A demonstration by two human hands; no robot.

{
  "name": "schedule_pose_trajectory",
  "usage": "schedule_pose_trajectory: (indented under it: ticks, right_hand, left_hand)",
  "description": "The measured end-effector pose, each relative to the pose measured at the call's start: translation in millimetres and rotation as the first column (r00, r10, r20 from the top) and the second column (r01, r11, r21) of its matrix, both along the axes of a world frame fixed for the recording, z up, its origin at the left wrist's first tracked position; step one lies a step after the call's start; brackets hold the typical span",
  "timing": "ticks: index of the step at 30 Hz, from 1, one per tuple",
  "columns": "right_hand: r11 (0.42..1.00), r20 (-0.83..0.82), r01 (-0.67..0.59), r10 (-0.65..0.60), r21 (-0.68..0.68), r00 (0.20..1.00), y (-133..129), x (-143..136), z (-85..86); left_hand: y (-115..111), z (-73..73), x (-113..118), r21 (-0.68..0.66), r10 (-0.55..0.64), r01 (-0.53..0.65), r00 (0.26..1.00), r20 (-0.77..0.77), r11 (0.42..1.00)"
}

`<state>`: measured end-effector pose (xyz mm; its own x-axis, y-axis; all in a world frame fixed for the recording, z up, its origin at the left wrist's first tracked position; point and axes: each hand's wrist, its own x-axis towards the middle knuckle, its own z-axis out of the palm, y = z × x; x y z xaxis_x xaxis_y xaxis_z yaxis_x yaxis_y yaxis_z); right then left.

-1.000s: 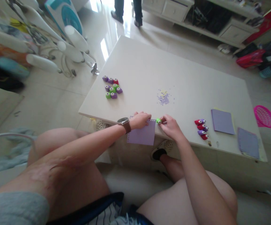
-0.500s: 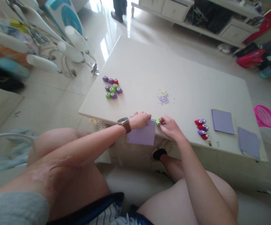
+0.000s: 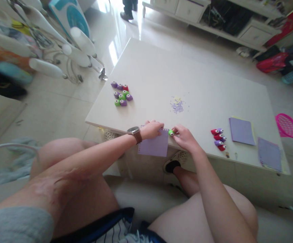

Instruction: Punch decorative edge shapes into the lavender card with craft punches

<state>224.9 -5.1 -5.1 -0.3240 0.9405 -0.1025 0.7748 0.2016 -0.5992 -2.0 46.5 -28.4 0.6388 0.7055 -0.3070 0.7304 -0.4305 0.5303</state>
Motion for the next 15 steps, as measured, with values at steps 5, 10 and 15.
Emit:
schedule_pose_trajectory:
  ticks: [5, 10, 15]
  right_hand:
    - [1.0, 0.012, -0.008, 0.008, 0.011, 1.0, -0.5, 0.0, 1.0]
    - [1.0, 0.006, -0.006, 0.006, -0.002, 1.0, -0.4, -0.4, 2.1]
    - [1.0, 0.007, -0.002, 0.002, -0.006, 1.0, -0.4, -0.5, 2.0]
  left_hand:
    - [0.0, 0.2, -0.2, 0.007, 0.003, -0.003, 1.0, 0.002, 1.0]
    - [0.1, -0.4, 0.3, -0.002, 0.002, -0.002, 1.0, 0.004, 1.0]
    - [0.3, -4.1, 0.0, 0.014, 0.007, -0.008, 1.0, 0.019, 1.0]
